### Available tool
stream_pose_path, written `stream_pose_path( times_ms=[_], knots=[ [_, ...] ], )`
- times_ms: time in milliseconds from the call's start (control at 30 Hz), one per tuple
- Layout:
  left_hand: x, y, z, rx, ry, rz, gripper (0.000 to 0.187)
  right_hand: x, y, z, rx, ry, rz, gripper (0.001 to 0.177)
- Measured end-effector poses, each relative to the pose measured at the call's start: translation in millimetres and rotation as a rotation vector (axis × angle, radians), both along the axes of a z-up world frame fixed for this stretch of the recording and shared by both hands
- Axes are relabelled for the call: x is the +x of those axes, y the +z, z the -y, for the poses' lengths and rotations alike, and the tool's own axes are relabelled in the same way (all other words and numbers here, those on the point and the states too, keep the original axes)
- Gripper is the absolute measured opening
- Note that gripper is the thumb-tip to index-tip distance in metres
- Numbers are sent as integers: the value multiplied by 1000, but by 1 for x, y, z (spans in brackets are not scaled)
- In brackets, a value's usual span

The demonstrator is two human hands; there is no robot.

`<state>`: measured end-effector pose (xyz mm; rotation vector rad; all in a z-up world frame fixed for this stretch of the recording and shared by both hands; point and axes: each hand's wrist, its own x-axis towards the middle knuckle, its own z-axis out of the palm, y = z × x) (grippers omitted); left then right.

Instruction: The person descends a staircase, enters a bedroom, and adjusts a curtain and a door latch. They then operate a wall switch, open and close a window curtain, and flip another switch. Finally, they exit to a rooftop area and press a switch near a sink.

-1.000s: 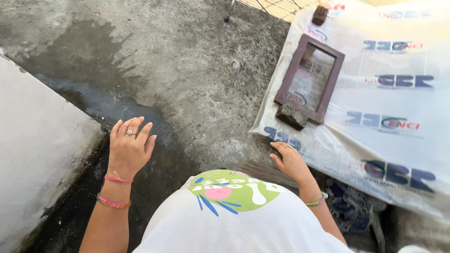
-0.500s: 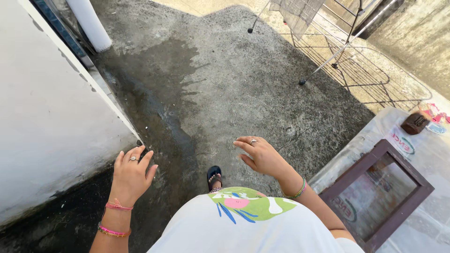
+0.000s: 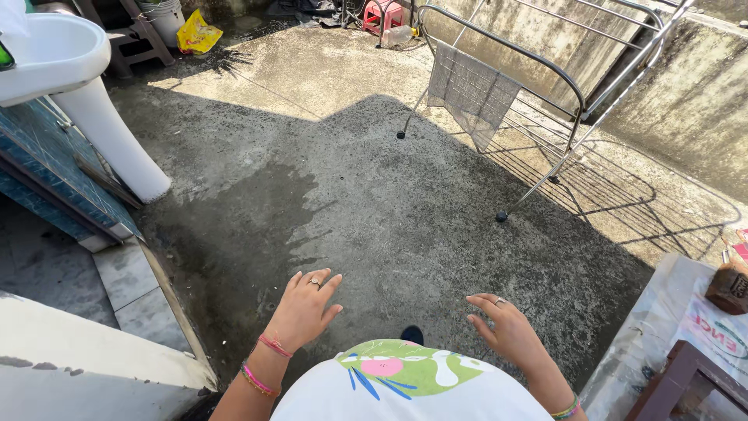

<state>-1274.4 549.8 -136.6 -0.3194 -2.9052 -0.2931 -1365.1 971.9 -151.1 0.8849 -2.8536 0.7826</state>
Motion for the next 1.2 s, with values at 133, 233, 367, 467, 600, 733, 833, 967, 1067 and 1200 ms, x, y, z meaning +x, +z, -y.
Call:
stream_pose_path(
  times_ms=[133, 233, 367, 467, 600, 733, 833, 967, 1067, 1200],
  knots=[
    [-83, -15, 28, -36, 173, 82, 62, -134, -14, 12, 215, 35, 120, 51],
    [-127, -10, 58, -102, 467, 227, 68, -240, -3, 48, 393, 127, 126, 59],
    [-166, -8, 99, -160, 788, 316, 74, -369, 34, 152, 508, 391, 19, 63],
    [-164, -23, 123, -116, 914, 231, 73, -424, 56, 244, 488, 587, -81, 66],
    [-166, -47, 171, -66, 1077, 213, 73, -460, 76, 364, 307, 871, -174, 61],
    [-190, -60, 246, -60, 1207, 217, 69, -500, 84, 474, 163, 1027, -232, 58],
    [-238, -48, 319, -52, 1217, 188, 67, -540, 88, 545, 160, 1016, -213, 56],
    [-325, -13, 415, -27, 1042, 78, 66, -611, 93, 617, 229, 909, -177, 58],
    [-394, 4, 465, -17, 879, 40, 63, -663, 76, 648, 139, 789, -110, 63],
    [-474, 9, 518, 14, 709, 11, 57, -734, 41, 684, 222, 688, -51, 64]
  ],
)
